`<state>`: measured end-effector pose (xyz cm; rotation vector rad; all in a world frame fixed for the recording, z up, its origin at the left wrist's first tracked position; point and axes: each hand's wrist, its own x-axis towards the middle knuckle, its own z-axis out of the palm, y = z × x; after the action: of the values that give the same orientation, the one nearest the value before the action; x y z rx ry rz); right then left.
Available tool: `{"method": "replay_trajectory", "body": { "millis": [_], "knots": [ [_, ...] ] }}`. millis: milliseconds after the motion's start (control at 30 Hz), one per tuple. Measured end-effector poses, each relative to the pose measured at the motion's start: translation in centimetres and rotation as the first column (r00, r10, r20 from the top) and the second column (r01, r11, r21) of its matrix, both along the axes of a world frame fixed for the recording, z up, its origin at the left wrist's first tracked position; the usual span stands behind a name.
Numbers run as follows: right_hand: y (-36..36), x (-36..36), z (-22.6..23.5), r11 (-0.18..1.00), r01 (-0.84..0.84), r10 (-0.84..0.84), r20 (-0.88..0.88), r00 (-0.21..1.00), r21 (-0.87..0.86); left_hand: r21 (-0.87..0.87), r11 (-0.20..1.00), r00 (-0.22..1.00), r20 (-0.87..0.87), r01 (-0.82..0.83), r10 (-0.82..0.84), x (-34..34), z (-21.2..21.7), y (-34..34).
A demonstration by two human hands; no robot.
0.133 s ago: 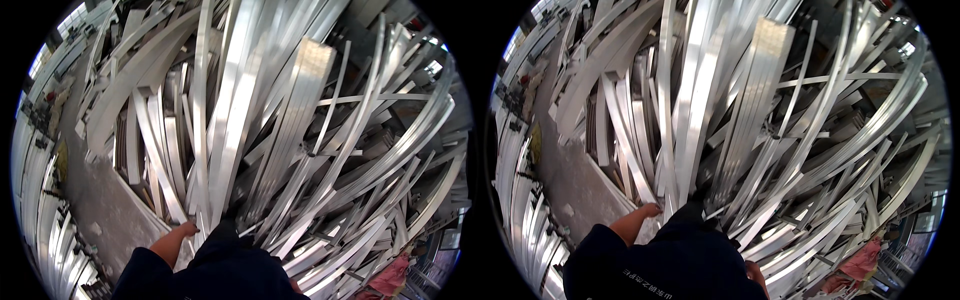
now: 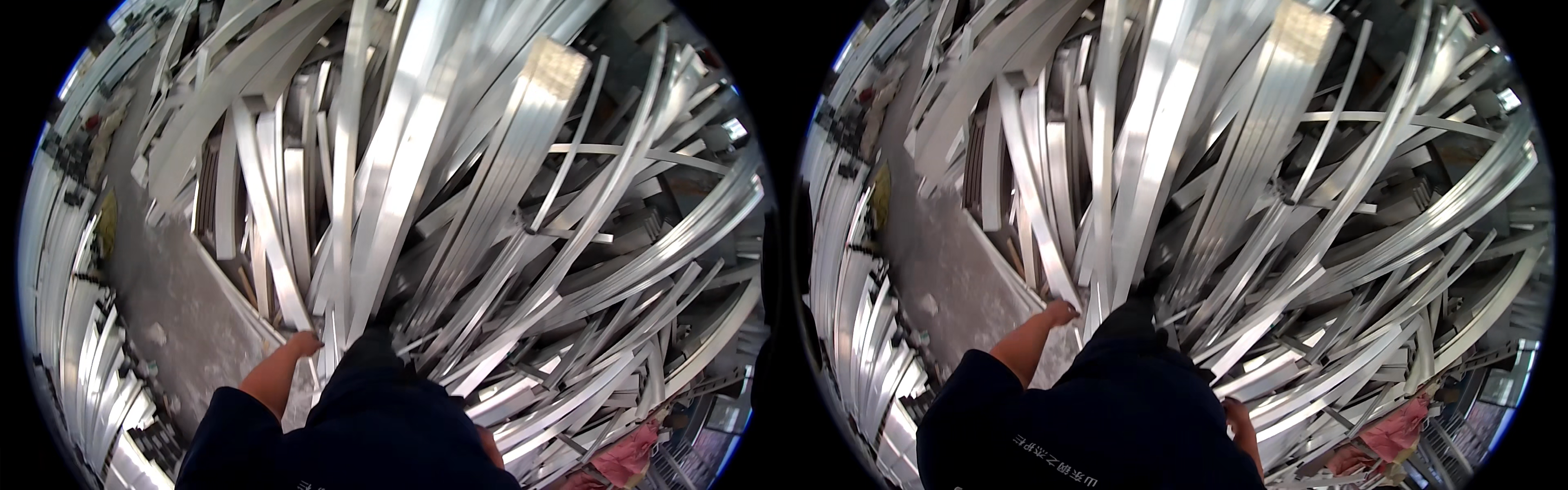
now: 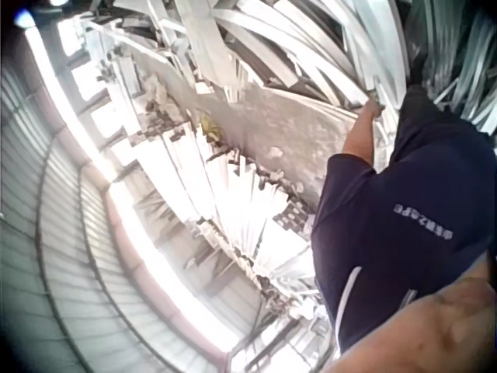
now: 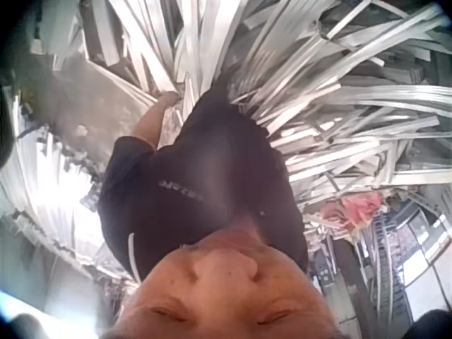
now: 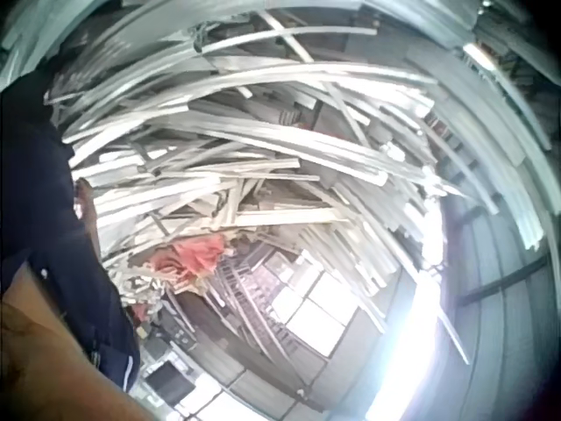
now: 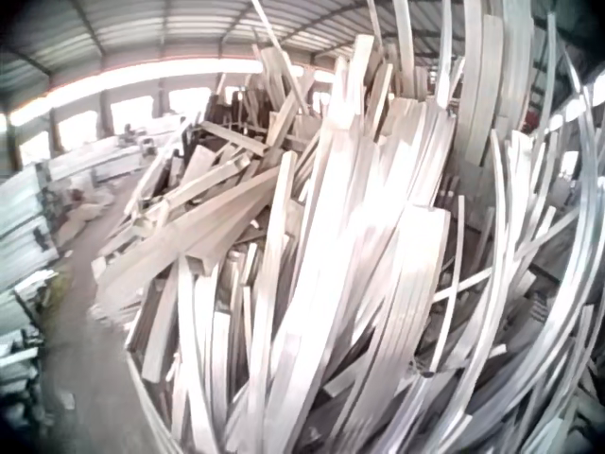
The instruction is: The person selects a long aluminum profile from a pile of scrap metal and measures it with a tape measure. They then carry the profile to a metal cutting machine, place it into the clamps, and secure it for cutting. The person adjusts the machine's clamps and positions the profile precisely before the clip ends.
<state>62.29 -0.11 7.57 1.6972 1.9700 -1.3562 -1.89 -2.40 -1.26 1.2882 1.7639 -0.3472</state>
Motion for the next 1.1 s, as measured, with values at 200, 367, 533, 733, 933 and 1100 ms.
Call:
{"method": "replay_trajectory", "body": {
  "millis": [200,367,533,733,933,1100],
  "knots": [
    [5.9,-1.5,1.0,0.803,0.463,-0.444,0.144,0.885,-0.374,0.013,0.73,0.714,0.218,-0.684,0.665,4.3,0.1,-7.7],
    [5.7,3.1,-1.6,0.741,0.499,-0.48,0.165,0.861,-0.45,-0.119,0.613,0.602,0.118,-0.781,0.79,10.8,-1.4,-20.7],
    [5.8,4.7,-0.9,0.765,0.48,-0.435,0.206,0.877,-0.429,-0.266,0.485,0.498,0.02,-0.833,0.867,17.7,-1.5,-31.6],
    [7.0,4.3,-1.5,0.782,0.376,-0.316,0.203,0.927,-0.498,-0.247,0.362,0.377,-0.017,-0.899,0.926,21.0,0.8,-38.1],
    [5.7,1.0,-1.4,0.817,0.35,-0.326,0.134,0.936,-0.459,-0.231,0.377,0.382,0.021,-0.897,0.924,18.2,3.3,-37.2],
    [1.5,0.7,-3.3,0.774,0.397,-0.372,0.154,0.915,-0.493,-0.107,0.566,0.57,-0.019,-0.818,0.821,12.5,7.4,-33.9]
  ]
}}
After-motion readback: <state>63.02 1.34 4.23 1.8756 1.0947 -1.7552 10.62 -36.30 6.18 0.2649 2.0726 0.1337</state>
